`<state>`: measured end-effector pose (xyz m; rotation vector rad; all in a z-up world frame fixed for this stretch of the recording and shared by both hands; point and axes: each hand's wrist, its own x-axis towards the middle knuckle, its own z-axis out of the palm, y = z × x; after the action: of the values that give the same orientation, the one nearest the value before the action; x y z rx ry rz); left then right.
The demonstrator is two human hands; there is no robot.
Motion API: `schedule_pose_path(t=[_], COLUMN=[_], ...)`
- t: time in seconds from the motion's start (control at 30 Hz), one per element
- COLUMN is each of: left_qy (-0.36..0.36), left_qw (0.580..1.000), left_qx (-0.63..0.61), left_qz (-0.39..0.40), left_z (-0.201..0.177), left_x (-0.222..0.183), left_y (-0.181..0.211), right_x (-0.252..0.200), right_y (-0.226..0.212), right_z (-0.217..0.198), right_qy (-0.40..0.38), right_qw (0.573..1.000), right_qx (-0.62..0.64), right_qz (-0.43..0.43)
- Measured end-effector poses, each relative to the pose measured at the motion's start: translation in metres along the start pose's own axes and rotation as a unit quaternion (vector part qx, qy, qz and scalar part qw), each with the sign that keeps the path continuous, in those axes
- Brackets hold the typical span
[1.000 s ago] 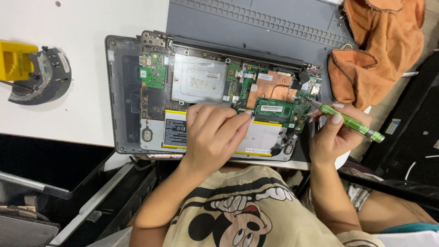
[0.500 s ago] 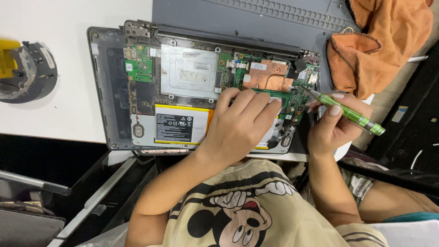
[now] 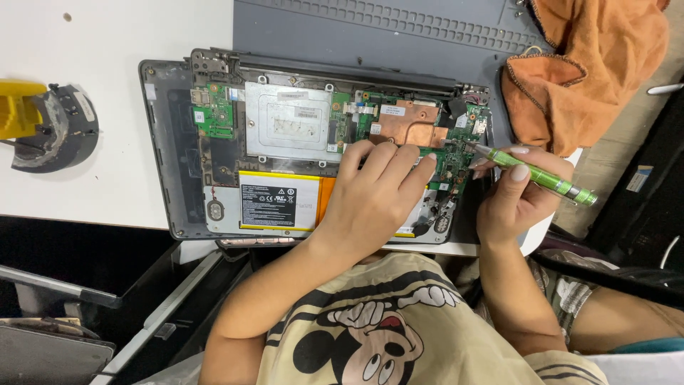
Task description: Reassembling internal components of a laptop including the heatsink and ribbon cables using a precision screwdriver
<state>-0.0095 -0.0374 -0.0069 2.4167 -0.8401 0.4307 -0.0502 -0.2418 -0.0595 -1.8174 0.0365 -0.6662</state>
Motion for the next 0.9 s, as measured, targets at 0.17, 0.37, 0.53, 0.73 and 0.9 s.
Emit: schedule_pose_path(t=[0.17, 0.37, 0.53, 0.73, 0.9], left_qy=[-0.004, -0.008, -0.015, 0.011, 0.002], left_qw=[1.0, 1.0, 1.0, 1.0, 0.997], left_qx=[0.005, 0.021, 0.016, -0.02, -0.072], left_qz=[0.005, 0.008, 0.013, 0.0, -0.017], left_z=[0.001, 0.001, 0.002, 0.004, -0.002], left_x=[0.002, 0.008, 0.007, 0.003, 0.0], left_y=[0.001, 0.004, 0.004, 0.005, 0.011], right_x=[0.001, 0.002, 0.002, 0.001, -0.009], right_y=[0.0, -0.004, -0.001, -0.005, -0.014], right_z=[-0.001, 0.0, -0.002, -0.001, -0.01], right_qy=[-0.001, -0.014, -0.021, 0.009, 0.021], right_qw=[1.0, 0.999, 0.999, 0.997, 0.994], right_qx=[0.013, 0.018, 0.026, 0.057, 0.094], right_qz=[0.011, 0.024, 0.027, 0.049, 0.053])
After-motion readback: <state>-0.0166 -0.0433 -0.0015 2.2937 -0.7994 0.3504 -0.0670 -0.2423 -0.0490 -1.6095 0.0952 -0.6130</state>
